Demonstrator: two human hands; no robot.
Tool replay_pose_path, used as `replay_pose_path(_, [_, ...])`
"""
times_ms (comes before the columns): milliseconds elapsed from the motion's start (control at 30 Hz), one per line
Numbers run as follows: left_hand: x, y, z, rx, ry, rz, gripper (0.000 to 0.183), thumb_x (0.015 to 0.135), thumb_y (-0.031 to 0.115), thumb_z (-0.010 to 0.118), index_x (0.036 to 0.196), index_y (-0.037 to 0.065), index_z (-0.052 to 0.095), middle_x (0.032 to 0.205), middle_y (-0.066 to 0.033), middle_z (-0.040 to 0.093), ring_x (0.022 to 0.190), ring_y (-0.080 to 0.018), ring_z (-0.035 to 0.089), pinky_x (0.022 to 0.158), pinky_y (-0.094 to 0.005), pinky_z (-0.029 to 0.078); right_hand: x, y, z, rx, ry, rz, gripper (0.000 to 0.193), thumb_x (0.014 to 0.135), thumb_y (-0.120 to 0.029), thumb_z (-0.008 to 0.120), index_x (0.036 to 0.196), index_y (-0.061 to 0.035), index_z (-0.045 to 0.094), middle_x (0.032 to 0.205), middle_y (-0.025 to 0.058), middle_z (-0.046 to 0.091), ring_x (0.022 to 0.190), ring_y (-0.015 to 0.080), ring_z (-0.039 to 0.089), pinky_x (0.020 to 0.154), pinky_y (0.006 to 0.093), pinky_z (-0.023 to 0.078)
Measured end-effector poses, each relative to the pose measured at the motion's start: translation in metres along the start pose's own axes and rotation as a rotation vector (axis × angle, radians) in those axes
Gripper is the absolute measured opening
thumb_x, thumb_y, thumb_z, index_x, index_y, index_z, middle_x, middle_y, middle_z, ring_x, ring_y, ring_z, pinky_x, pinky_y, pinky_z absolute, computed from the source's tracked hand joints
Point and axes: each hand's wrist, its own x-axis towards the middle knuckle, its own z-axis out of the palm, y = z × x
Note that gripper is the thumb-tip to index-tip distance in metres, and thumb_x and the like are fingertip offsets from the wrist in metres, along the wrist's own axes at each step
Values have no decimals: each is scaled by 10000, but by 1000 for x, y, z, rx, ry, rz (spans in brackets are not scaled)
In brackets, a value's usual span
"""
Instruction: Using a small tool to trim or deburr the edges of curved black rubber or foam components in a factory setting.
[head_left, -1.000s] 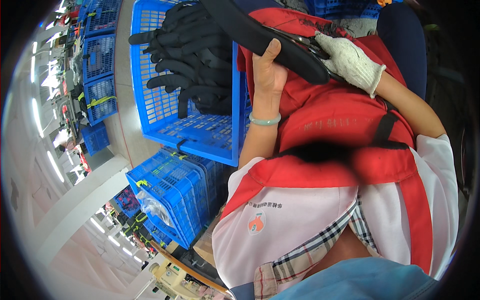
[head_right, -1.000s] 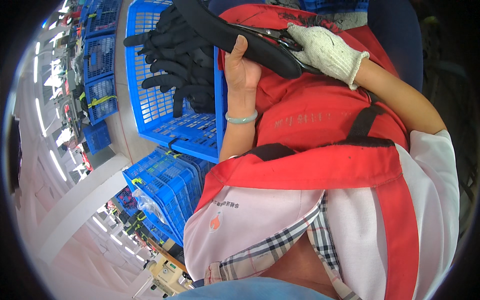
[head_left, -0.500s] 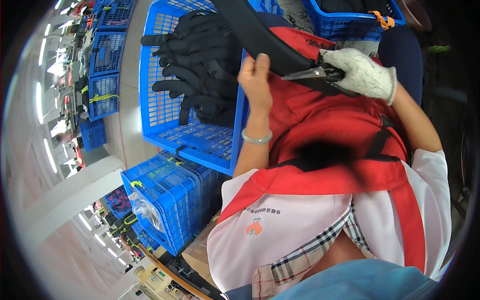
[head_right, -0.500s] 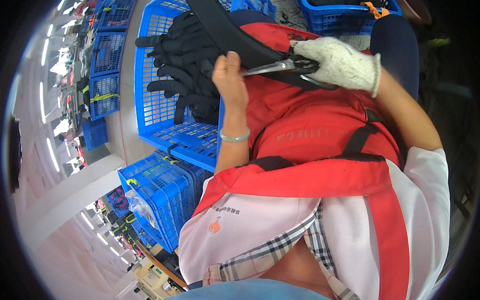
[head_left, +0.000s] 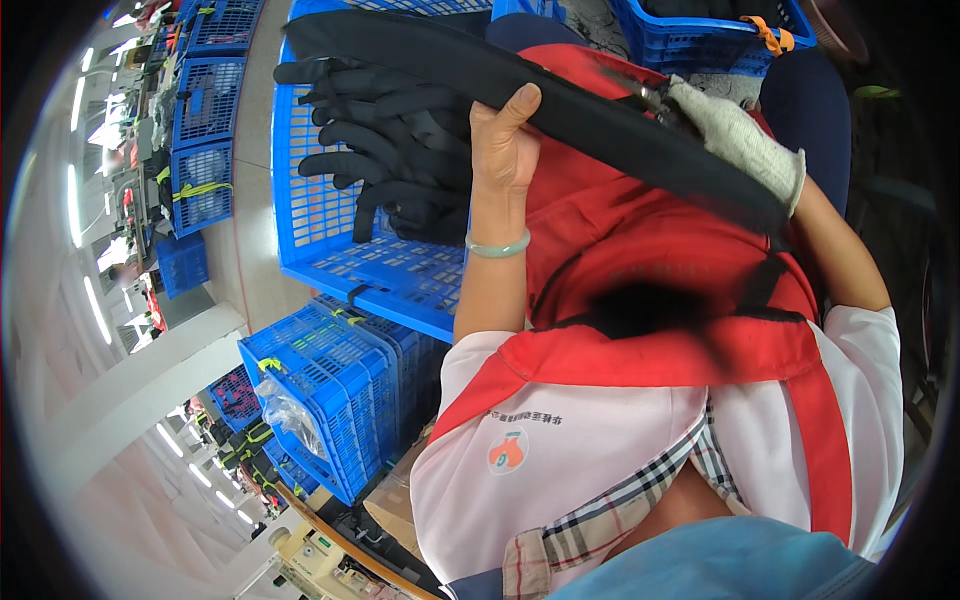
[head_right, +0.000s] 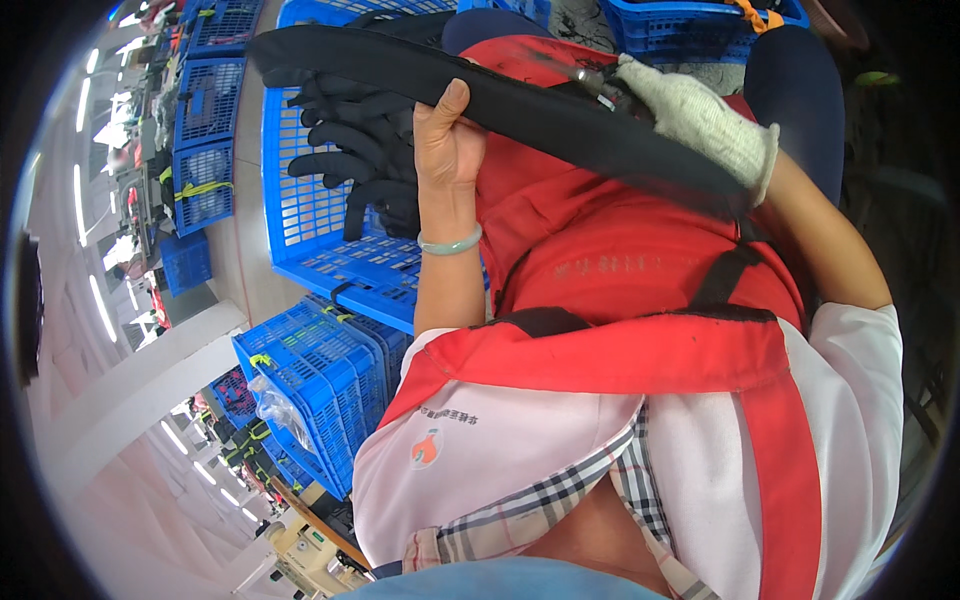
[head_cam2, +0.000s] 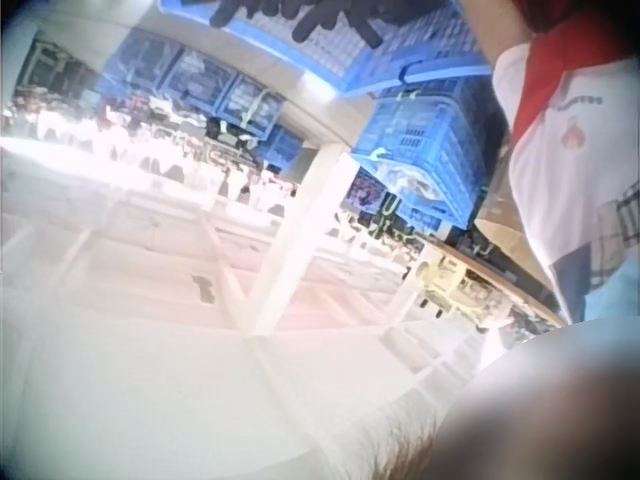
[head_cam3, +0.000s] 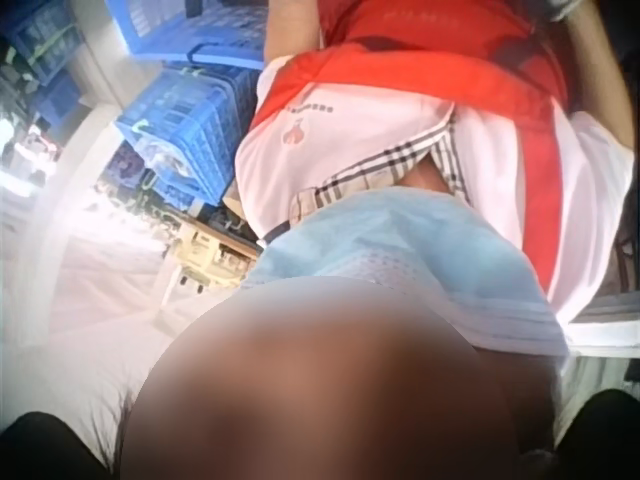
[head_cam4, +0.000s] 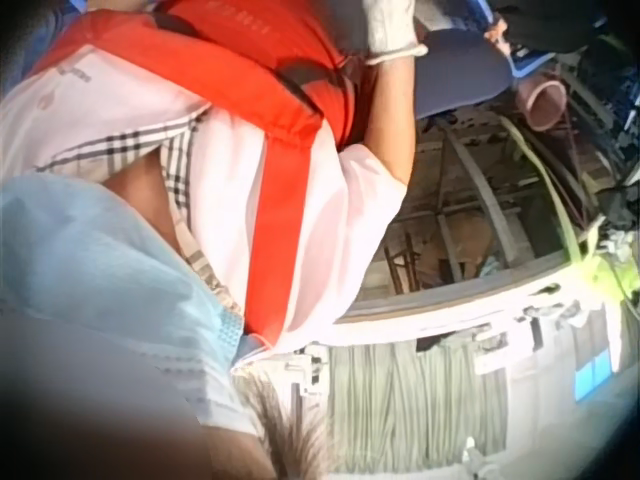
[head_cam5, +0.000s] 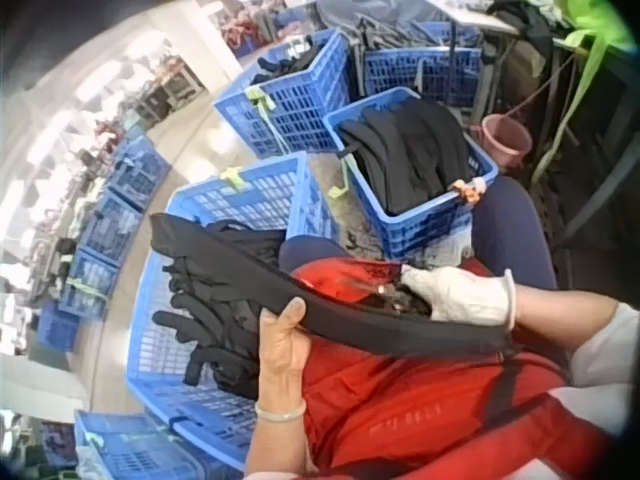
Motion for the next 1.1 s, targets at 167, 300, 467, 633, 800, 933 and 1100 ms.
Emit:
replay_pose_path(167, [0, -12, -1, 123, -70, 4, 312, 727, -61, 758, 990, 48, 631, 930, -31, 650, 872, -151, 617, 860, -285, 487, -7, -16, 1, -73, 84, -118, 494, 788, -181, 647, 1210, -4, 461, 813, 224, 594, 771, 392, 602, 681, 449, 466])
replay_pose_path(300, [-3, -14, 2, 161, -79, 4, 322, 721, -73, 756, 992, 49, 630, 935, -37, 651, 863, -150, 622, 849, -283, 494, -1, -22, 5, -89, 64, -46, 463, 791, -146, 636, 1204, -14, 472, 837, 227, 597, 809, 401, 599, 721, 451, 474])
replay_pose_path(467, [-6, -17, 5, 139, -129, 29, 317, 765, -53, 726, 1044, 55, 622, 984, -52, 655, 912, -173, 622, 877, -295, 490, 2, -13, 14, 105, 56, -8, 458, 804, -148, 629, 1218, -24, 479, 871, 223, 611, 849, 390, 613, 732, 453, 480])
replay_pose_path(633, [-11, -20, 3, 131, -112, 25, 326, 768, -54, 722, 1052, 67, 619, 984, -43, 653, 909, -165, 619, 878, -295, 490, 2, -29, 4, -63, 18, 33, 482, 825, -183, 622, 1255, -27, 471, 916, 227, 622, 883, 385, 620, 741, 448, 487])
replay_pose_path(800, [-12, -24, 5, 131, -116, 44, 341, 766, -48, 726, 1065, 70, 611, 991, -39, 651, 919, -170, 617, 884, -304, 491, 3, -28, 6, 97, 68, 69, 474, 832, -248, 650, 1222, -10, 524, 951, 228, 639, 896, 376, 631, 764, 417, 500])
replay_pose_path(933, [-11, -12, 10, 22, -87, -11, 283, 759, -40, 736, 1006, 53, 636, 972, -40, 658, 893, -157, 629, 858, -293, 504, 0, -19, 10, -7, 105, 14, 478, 834, -297, 653, 1195, -1, 548, 959, 229, 643, 904, 373, 633, 770, 409, 501])
replay_pose_path(1100, [-5, -6, 7, 75, -34, 46, 252, 789, -7, 723, 1016, 47, 627, 957, -33, 649, 890, -153, 617, 860, -301, 493, 3, -26, 14, -101, 153, 4, 462, 850, -290, 614, 1203, -6, 520, 964, 232, 633, 914, 386, 623, 774, 438, 493])
